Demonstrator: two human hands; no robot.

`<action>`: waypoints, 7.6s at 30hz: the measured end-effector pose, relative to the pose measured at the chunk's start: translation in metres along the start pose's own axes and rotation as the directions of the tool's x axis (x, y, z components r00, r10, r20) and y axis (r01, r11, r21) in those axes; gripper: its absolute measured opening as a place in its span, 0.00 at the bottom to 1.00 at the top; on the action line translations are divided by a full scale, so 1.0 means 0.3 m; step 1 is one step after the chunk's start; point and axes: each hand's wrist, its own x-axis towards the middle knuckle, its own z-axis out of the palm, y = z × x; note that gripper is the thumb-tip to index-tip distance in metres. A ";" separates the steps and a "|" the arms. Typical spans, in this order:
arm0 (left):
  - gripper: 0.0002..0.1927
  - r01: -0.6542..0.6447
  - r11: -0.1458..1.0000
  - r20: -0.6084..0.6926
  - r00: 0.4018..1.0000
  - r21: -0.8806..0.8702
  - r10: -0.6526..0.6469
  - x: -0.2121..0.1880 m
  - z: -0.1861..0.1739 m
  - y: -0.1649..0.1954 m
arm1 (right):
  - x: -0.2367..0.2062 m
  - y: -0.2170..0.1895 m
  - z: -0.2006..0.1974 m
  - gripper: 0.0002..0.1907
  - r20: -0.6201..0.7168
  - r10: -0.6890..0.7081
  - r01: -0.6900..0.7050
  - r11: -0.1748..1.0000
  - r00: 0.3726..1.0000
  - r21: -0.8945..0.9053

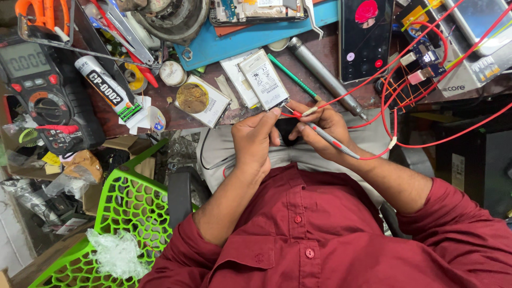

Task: The person uses a multimeter to test the voltage of a Samsung mobile phone battery. They hold the battery with one hand and touch the multimeter probes to the terminals with the other, repeating the measurement several times.

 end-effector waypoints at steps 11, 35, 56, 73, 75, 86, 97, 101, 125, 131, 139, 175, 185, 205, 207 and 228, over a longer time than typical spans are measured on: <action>0.08 0.022 1.000 -0.018 1.000 -0.021 -0.022 -0.002 0.006 0.007 | -0.001 -0.006 0.007 0.09 -0.006 -0.003 0.003 1.000 1.000 -0.007; 0.10 0.013 1.000 -0.007 1.000 0.013 -0.013 -0.006 -0.001 0.004 | -0.004 0.014 -0.001 0.09 0.013 -0.045 0.044 0.998 0.999 0.049; 0.11 0.000 1.000 -0.004 1.000 0.020 0.001 -0.001 0.007 0.005 | -0.002 0.033 -0.011 0.08 0.011 -0.094 0.093 0.994 0.996 0.054; 0.09 0.025 1.000 -0.012 1.000 0.011 -0.025 0.007 0.015 0.008 | 0.000 0.032 -0.026 0.10 0.030 -0.075 0.073 0.996 0.997 0.056; 0.09 0.025 1.000 -0.015 1.000 0.006 -0.025 0.007 0.012 0.009 | 0.003 0.034 -0.025 0.10 0.032 -0.084 0.081 0.994 0.996 0.078; 0.11 0.010 1.000 -0.002 1.000 0.015 -0.010 0.013 0.010 0.006 | 0.007 0.037 -0.030 0.11 0.042 -0.134 0.134 0.991 0.990 0.010; 0.10 0.018 1.000 -0.003 1.000 0.011 -0.018 0.021 0.017 0.024 | 0.020 0.027 -0.029 0.12 0.060 -0.172 0.175 0.983 0.983 -0.055; 0.10 0.029 1.000 -0.003 1.000 0.003 -0.029 0.021 0.016 0.026 | 0.025 0.025 -0.029 0.13 0.072 -0.184 0.188 0.980 0.980 -0.059; 0.09 0.021 1.000 0.006 1.000 -0.004 -0.021 0.025 0.016 0.021 | 0.027 0.015 -0.027 0.11 0.068 -0.160 0.163 0.986 0.985 -0.039; 0.08 0.029 1.000 -0.005 1.000 -0.006 -0.029 0.023 0.018 0.022 | 0.024 0.014 -0.028 0.12 0.074 -0.163 0.166 0.985 0.984 -0.037; 0.12 0.003 1.000 0.018 1.000 0.009 -0.003 0.025 0.014 0.000 | 0.018 0.018 -0.034 0.12 0.065 -0.160 0.162 0.986 0.985 -0.030; 0.10 0.023 1.000 0.004 1.000 0.003 -0.023 0.019 0.018 0.019 | 0.016 0.008 -0.029 0.12 0.070 -0.152 0.155 0.987 0.986 -0.050; 0.10 0.019 1.000 0.011 1.000 0.000 -0.019 0.020 0.017 0.019 | 0.018 0.003 -0.029 0.12 0.078 -0.152 0.157 0.986 0.985 -0.055; 0.11 0.015 1.000 0.004 1.000 0.014 -0.015 0.018 0.022 0.016 | 0.020 0.004 -0.035 0.13 0.094 -0.193 0.201 0.976 0.977 -0.079; 0.11 0.015 1.000 0.008 1.000 0.013 -0.015 0.020 0.025 0.019 | 0.021 0.003 -0.034 0.13 0.092 -0.194 0.201 0.977 0.977 -0.069; 0.11 0.024 1.000 0.008 1.000 0.002 -0.024 0.021 0.023 0.015 | 0.020 0.001 -0.038 0.12 0.094 -0.196 0.206 0.972 0.976 -0.109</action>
